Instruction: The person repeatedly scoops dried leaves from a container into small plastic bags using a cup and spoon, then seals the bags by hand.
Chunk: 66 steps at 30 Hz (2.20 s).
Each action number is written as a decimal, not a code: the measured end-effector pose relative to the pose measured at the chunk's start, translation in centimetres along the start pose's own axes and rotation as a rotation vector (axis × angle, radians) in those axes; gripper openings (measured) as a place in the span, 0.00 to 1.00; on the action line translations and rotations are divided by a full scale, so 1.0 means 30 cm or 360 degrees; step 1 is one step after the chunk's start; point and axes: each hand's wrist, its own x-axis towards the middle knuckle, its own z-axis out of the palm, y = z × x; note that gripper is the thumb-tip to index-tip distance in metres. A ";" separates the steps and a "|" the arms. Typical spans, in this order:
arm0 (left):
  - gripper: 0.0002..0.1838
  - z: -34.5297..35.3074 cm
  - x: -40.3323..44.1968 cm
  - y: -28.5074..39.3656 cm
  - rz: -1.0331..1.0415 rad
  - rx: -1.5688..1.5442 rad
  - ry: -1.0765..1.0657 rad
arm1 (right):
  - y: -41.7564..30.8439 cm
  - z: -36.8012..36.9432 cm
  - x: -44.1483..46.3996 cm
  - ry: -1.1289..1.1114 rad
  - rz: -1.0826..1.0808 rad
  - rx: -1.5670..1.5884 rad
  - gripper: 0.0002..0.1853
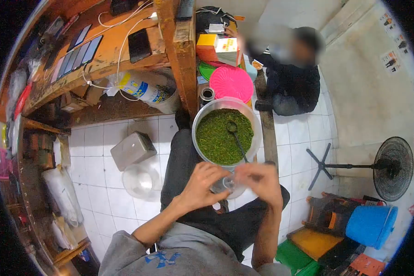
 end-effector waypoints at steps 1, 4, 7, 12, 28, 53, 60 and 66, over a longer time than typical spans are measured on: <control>0.29 -0.009 -0.001 -0.004 -0.0008 -0.0002 0.0008 | 0.034 0.007 0.058 0.0178 0.0137 0.0011 0.12; 0.31 -0.045 -0.008 -0.008 -0.0139 0.0070 0.0265 | 0.192 0.090 0.238 0.0402 -0.0011 -0.0824 0.10; 0.35 -0.108 -0.048 -0.046 -0.0308 0.0109 0.0416 | 0.298 0.133 0.328 0.0014 0.0246 -0.1636 0.07; 0.37 -0.216 -0.139 -0.151 -0.0445 0.0303 0.0551 | 0.282 0.139 0.272 0.0299 -0.0099 -0.1468 0.03; 0.32 -0.189 0.176 -0.210 -0.0374 0.0470 0.0587 | 0.229 0.063 0.223 0.0182 0.0621 0.0356 0.14; 0.35 0.126 0.345 -0.277 -0.0235 0.0234 0.0763 | 0.032 0.083 0.230 0.1034 -0.0239 -0.0775 0.10; 0.51 0.121 0.336 -0.260 -0.0298 0.0311 0.0833 | 0.076 0.136 0.356 0.0883 -0.0572 -0.0865 0.09; 0.34 0.100 0.329 -0.309 -0.0332 -0.0558 0.0608 | 0.089 0.109 0.326 0.0642 -0.0341 -0.0657 0.07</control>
